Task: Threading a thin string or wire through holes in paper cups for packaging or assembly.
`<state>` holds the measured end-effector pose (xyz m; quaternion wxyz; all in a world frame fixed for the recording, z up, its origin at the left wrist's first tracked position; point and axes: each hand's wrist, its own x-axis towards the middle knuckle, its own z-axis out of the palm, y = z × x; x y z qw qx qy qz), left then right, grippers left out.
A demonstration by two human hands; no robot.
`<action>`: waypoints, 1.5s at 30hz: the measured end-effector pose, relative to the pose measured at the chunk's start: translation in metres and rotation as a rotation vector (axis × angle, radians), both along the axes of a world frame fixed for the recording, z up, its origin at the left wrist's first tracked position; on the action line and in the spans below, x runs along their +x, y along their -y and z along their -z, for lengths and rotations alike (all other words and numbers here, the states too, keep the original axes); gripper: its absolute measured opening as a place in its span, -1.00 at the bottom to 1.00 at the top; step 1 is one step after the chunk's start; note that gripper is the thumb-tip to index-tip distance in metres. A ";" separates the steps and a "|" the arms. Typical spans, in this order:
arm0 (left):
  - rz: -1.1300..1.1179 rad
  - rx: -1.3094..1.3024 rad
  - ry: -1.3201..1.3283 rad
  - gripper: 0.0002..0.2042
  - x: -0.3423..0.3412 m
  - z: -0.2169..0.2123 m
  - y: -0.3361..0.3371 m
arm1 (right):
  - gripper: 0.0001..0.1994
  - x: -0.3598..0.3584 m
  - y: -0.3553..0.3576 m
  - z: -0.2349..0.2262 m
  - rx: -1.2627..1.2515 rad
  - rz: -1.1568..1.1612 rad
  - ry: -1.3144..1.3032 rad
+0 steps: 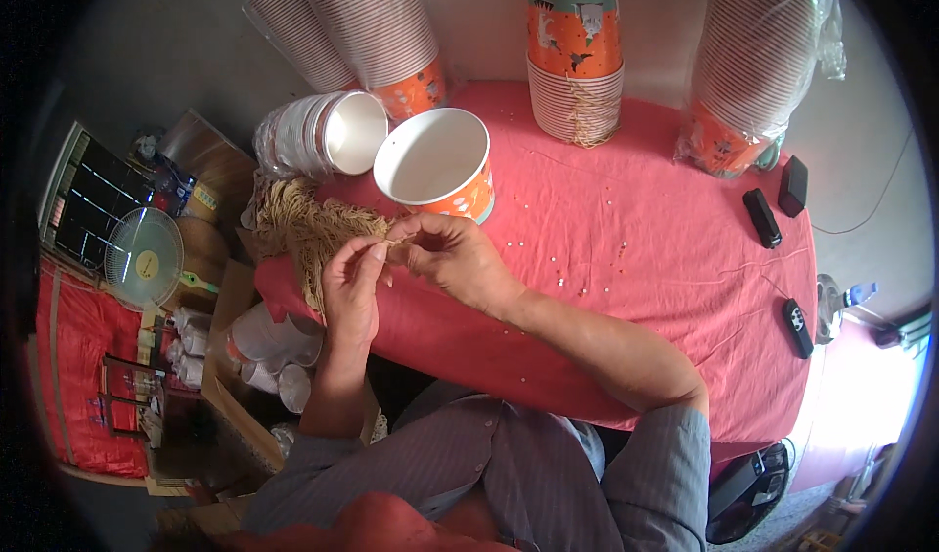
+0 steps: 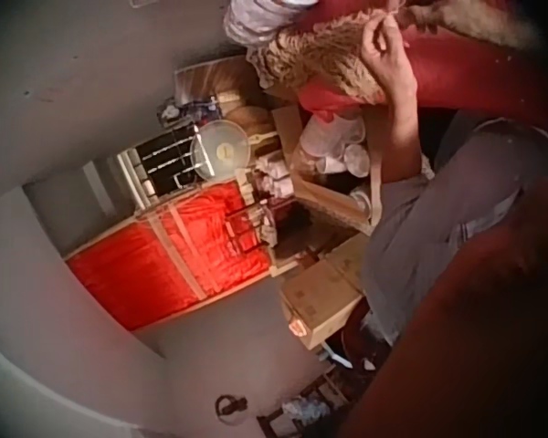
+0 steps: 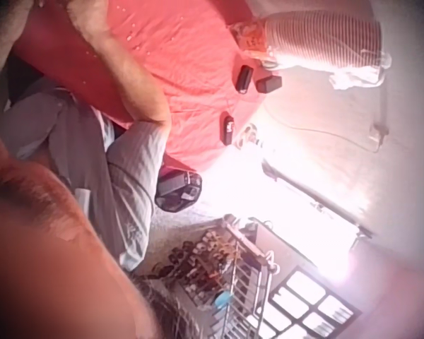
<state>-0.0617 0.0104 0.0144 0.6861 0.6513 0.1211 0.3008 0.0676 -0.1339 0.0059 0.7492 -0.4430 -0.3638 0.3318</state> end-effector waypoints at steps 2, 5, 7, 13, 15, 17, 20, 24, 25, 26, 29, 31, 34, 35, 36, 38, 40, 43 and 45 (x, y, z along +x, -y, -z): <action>-0.005 -0.012 -0.015 -0.88 -0.001 0.005 0.002 | -0.82 0.004 0.002 0.001 -0.103 0.011 0.038; -0.046 -0.050 0.034 -0.89 -0.002 0.007 0.005 | -0.88 0.002 0.000 0.002 -0.079 0.035 0.061; -0.050 -0.055 0.063 -0.89 -0.003 0.004 0.002 | -0.90 0.000 -0.004 0.011 -0.084 0.041 0.071; -0.137 -0.064 0.189 -0.90 -0.008 0.004 -0.009 | -0.89 0.006 0.003 0.001 -0.355 0.039 0.380; -0.200 -0.018 0.218 -0.90 -0.008 -0.003 -0.009 | -0.87 0.010 0.009 -0.001 -0.581 0.026 0.632; -0.199 -0.003 0.234 -0.90 -0.010 -0.006 -0.007 | -0.83 0.010 0.012 0.000 -0.729 0.030 1.075; -0.217 0.064 0.206 -0.89 -0.012 -0.006 0.001 | -0.84 0.001 0.012 -0.011 -0.283 0.270 0.904; -0.243 0.254 0.165 -0.89 -0.010 -0.003 0.016 | -0.83 -0.022 0.005 -0.015 -0.063 0.196 0.388; -0.275 0.310 0.137 -0.90 -0.011 0.001 0.017 | -0.83 -0.025 0.004 -0.015 -0.061 0.172 0.279; -0.274 0.308 0.139 -0.90 -0.009 0.001 0.017 | -0.81 -0.026 0.004 -0.014 -0.060 0.147 0.171; -0.388 0.671 0.158 -0.85 -0.003 0.002 0.021 | -0.82 -0.024 0.003 -0.015 -0.076 0.177 0.121; -0.467 0.912 0.196 -0.80 0.001 0.000 0.026 | -0.82 -0.020 0.007 -0.021 -0.078 0.159 0.083; -0.473 1.025 0.186 -0.74 0.003 0.004 0.028 | -0.82 -0.018 0.008 -0.023 -0.063 0.128 -0.019; -0.470 1.049 0.175 -0.73 0.003 0.005 0.029 | -0.83 -0.018 0.007 -0.021 -0.036 0.156 0.003; -0.467 1.059 0.179 -0.73 0.004 0.004 0.029 | -0.83 -0.018 0.006 -0.019 -0.009 0.185 0.024; -0.451 1.047 0.184 -0.72 0.006 0.003 0.031 | -0.84 -0.015 0.008 -0.020 -0.024 0.182 0.019; -0.431 1.035 0.187 -0.72 0.008 0.003 0.032 | -0.85 -0.008 0.010 -0.021 0.022 0.183 0.003; -0.321 1.081 0.084 -0.74 0.012 0.008 0.027 | -0.84 0.011 0.022 -0.043 0.073 0.178 -0.060; -0.306 1.075 0.069 -0.75 0.015 0.016 0.023 | -0.81 0.024 0.037 -0.066 0.078 0.257 -0.066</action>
